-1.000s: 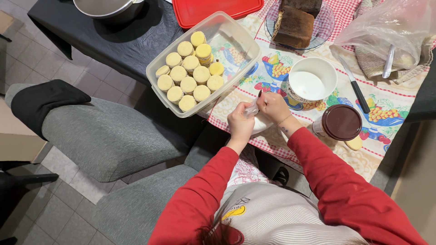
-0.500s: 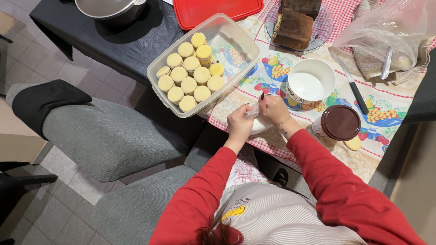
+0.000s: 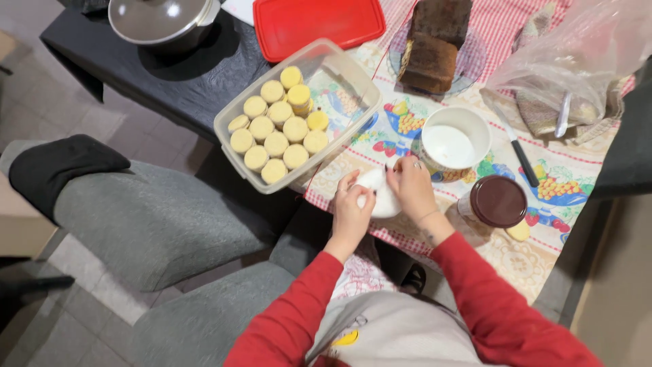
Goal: The person slices a chocolate chip cake into several pieces using a knife.
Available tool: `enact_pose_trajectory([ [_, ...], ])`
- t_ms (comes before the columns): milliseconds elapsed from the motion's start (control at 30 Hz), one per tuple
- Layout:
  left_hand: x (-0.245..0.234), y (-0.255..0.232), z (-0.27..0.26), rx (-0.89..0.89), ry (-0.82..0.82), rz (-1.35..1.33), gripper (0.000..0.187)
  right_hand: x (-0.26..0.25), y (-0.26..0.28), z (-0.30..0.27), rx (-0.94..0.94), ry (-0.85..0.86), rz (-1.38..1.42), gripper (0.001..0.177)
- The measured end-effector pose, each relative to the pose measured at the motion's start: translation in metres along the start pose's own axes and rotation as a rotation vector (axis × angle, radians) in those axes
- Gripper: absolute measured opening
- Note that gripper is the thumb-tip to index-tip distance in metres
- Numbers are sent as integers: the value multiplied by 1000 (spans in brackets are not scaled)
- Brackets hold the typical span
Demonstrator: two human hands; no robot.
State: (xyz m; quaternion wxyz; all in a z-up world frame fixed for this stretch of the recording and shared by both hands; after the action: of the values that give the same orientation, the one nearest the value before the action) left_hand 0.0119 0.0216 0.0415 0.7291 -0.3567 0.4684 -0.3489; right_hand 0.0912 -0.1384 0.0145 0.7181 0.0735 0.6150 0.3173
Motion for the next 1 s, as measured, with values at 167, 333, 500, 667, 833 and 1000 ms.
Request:
enact_pose_trajectory([
  [167, 10, -12, -5, 174, 180, 361, 71, -97, -15, -54, 115, -190, 153, 30],
  [333, 37, 18, -7, 89, 421, 552, 92, -192, -151, -86, 514, -303, 335, 22],
  [500, 17, -11, 27, 128, 276, 351, 65, -182, -228, -69, 816, 71, 390, 25],
  [667, 13, -53, 125, 46, 218, 331, 77, -152, -206, 7, 821, 381, 308, 32],
  [833, 52, -40, 296, 214, -32, 295, 83, -115, -192, 60, 689, 773, 45, 54],
  [1000, 106, 40, 435, 51, 63, 432, 82, -110, -214, 67, 834, 624, 260, 48],
])
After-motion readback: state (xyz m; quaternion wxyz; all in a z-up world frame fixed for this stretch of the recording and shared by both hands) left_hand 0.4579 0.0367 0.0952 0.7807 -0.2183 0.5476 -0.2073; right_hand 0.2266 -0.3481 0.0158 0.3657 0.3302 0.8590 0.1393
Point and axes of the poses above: each hand's wrist, its own z-axis towards the middle knuckle, its own x-axis out of the palm, y = z × x, the point moved 4 cm from there along z, towards the middle knuckle, and after that the axes turned 1 degree about y, right-handed, at the moved point
